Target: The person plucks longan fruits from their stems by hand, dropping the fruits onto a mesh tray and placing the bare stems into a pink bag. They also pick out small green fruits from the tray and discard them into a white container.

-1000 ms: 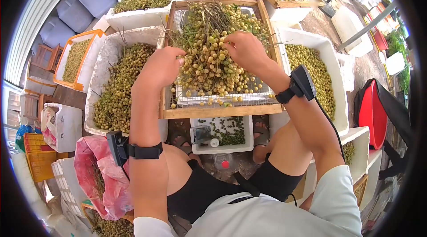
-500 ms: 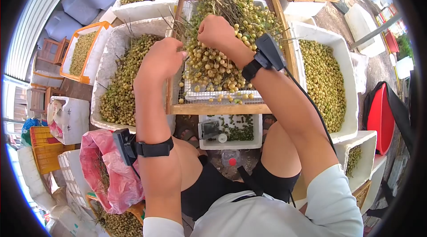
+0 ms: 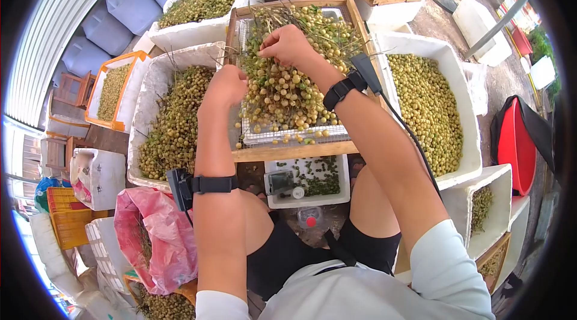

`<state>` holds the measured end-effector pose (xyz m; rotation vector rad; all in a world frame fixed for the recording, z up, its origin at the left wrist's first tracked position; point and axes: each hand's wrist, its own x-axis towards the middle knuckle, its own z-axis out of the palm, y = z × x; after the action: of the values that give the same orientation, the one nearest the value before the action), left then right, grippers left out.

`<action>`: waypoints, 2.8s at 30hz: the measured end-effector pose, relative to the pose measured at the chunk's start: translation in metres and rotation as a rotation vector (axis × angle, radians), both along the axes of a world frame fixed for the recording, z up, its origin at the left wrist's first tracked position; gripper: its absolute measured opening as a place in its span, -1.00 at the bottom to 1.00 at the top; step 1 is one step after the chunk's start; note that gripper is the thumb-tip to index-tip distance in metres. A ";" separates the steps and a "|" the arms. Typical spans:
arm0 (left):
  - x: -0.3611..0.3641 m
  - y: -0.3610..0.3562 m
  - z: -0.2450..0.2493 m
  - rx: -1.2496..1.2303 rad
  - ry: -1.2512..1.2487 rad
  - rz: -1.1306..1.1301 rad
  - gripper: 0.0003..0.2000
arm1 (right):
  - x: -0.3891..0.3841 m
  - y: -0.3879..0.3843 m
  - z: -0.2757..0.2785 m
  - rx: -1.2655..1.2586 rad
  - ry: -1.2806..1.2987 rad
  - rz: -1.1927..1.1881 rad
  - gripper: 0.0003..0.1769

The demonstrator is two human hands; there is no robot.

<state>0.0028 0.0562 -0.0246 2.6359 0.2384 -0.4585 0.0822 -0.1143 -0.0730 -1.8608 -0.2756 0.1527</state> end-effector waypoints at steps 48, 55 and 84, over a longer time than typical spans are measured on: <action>-0.003 -0.036 0.029 -0.642 -0.635 -0.109 -0.24 | -0.080 -0.063 0.035 -0.243 -0.344 -0.027 -0.72; -0.027 -0.041 0.045 -1.076 -0.589 -0.161 -0.19 | -0.100 -0.049 0.063 0.350 0.174 0.200 -0.42; -0.027 -0.067 0.002 -0.873 -0.407 -0.123 -0.88 | -0.161 -0.056 0.026 0.793 0.202 -0.306 -0.72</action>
<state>-0.0243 -0.0106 -0.0227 1.8222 -0.2168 -0.0218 -0.0787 -0.1699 -0.0467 -1.0692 0.0913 0.0104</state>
